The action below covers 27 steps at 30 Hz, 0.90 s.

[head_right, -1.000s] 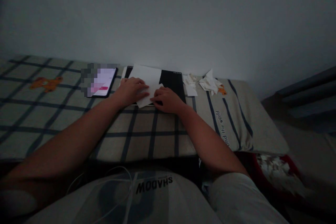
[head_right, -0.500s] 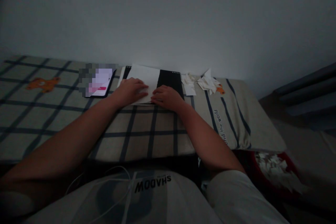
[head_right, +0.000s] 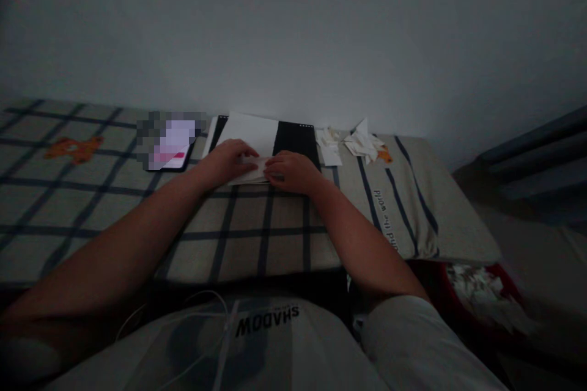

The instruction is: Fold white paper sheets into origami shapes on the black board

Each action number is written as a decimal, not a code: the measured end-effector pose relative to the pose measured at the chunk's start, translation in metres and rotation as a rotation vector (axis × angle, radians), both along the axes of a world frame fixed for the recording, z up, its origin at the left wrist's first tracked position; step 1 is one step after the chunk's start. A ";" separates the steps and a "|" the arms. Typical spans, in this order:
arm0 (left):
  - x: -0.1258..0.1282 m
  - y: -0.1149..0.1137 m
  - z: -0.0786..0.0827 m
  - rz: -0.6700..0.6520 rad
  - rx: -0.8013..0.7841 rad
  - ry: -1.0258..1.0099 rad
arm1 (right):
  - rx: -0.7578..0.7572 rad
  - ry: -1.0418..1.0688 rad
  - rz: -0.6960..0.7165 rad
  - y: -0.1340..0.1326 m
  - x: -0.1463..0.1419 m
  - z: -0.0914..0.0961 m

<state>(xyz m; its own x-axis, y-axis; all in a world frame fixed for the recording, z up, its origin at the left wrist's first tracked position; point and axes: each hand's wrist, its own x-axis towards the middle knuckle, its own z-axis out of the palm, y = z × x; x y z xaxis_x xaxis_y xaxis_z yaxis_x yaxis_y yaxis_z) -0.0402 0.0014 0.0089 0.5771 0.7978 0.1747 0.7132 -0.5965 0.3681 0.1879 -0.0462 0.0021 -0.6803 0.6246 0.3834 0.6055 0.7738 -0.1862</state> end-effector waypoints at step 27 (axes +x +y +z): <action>-0.001 -0.006 0.008 -0.035 -0.226 -0.305 | -0.141 0.393 -0.228 0.012 0.006 -0.005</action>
